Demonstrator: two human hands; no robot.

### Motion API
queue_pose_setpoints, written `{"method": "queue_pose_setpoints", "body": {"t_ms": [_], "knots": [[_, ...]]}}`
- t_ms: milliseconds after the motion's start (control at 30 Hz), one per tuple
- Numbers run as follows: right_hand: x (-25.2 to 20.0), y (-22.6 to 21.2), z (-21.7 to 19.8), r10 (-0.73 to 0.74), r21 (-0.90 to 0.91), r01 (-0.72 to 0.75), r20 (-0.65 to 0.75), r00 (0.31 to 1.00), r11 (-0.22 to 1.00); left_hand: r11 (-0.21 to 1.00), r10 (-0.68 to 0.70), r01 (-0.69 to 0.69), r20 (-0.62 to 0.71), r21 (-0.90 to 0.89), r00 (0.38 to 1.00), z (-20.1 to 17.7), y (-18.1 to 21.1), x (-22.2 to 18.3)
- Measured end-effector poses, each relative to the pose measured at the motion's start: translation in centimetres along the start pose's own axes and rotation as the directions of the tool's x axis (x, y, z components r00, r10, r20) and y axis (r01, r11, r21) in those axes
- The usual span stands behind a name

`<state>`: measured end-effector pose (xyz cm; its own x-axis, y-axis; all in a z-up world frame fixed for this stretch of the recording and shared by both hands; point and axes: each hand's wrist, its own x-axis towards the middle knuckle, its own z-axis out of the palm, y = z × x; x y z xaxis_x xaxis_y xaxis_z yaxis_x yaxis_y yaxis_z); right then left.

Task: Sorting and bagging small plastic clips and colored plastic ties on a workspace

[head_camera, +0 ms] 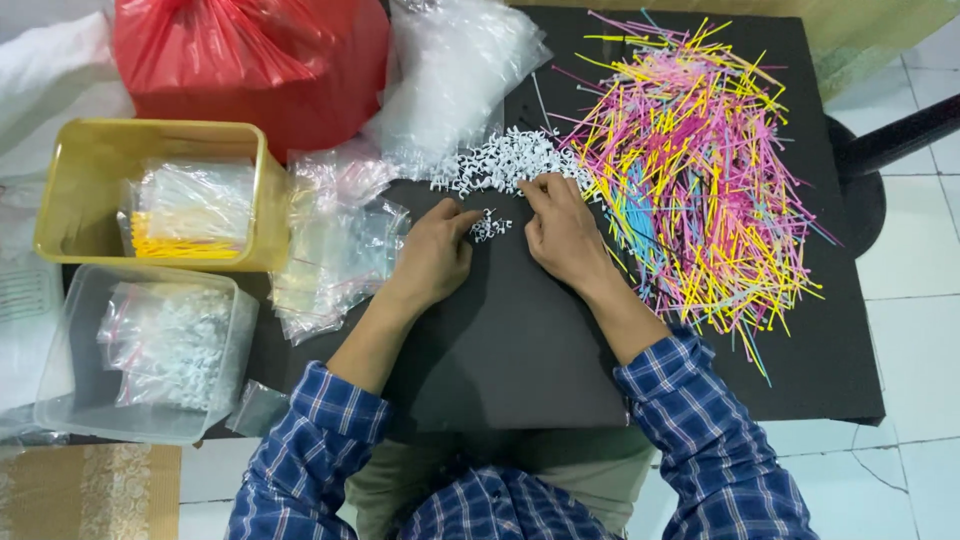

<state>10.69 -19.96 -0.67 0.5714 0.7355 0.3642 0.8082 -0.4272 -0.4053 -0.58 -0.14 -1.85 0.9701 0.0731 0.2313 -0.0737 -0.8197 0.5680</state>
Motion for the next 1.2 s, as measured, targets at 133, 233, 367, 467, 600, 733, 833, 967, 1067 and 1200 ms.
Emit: {"method": "queue_pose_setpoints", "body": {"t_ms": [133,233,367,467,600,733,833,967,1067,1200], "knots": [[-0.3,0.0,0.4,-0.039,0.053,0.039,-0.008,0.999,0.998,0.993,0.001,0.001,0.017,-0.121,1.000,-0.5,0.5,-0.6],[-0.4,-0.2,-0.1,-0.014,0.065,0.016,-0.028,1.000,0.998,0.984,-0.021,0.014,-0.036,-0.178,0.999,-1.0,0.3,-0.3],[-0.7,0.2,-0.4,0.037,0.093,-0.033,-0.047,0.998,0.995,0.993,-0.022,0.015,-0.056,-0.118,0.998,-0.8,-0.1,-0.4],[-0.7,-0.9,-1.1,0.048,0.097,-0.046,-0.015,0.999,0.994,0.996,0.023,-0.027,-0.043,-0.081,0.999,0.3,-0.8,-0.4],[-0.9,-1.6,-1.0,0.028,0.216,-0.033,0.026,0.999,0.976,0.996,0.072,-0.074,-0.024,-0.059,0.997,0.8,-1.3,-0.4],[-0.7,-1.6,-1.2,0.056,0.216,-0.054,-0.002,0.998,0.975,0.997,0.020,-0.023,-0.037,-0.071,0.999,0.3,-0.2,-0.1],[-0.9,-1.3,-0.7,-0.007,0.154,0.007,-0.004,1.000,0.988,0.998,0.060,-0.059,-0.015,0.027,0.998,1.2,-0.6,0.3],[0.1,-1.9,-1.1,0.031,0.203,-0.027,-0.017,0.999,0.979,0.998,0.058,-0.059,0.018,0.014,0.998,1.4,-0.5,0.8],[0.2,-1.6,-0.7,0.001,0.131,0.004,-0.032,0.999,0.991,0.998,0.063,-0.063,0.012,0.003,0.998,1.6,-0.7,1.2],[0.2,-1.5,-0.6,-0.006,0.031,0.007,-0.023,1.000,1.000,0.989,0.108,-0.106,-0.012,0.099,0.994,1.8,-0.3,1.9]]}}
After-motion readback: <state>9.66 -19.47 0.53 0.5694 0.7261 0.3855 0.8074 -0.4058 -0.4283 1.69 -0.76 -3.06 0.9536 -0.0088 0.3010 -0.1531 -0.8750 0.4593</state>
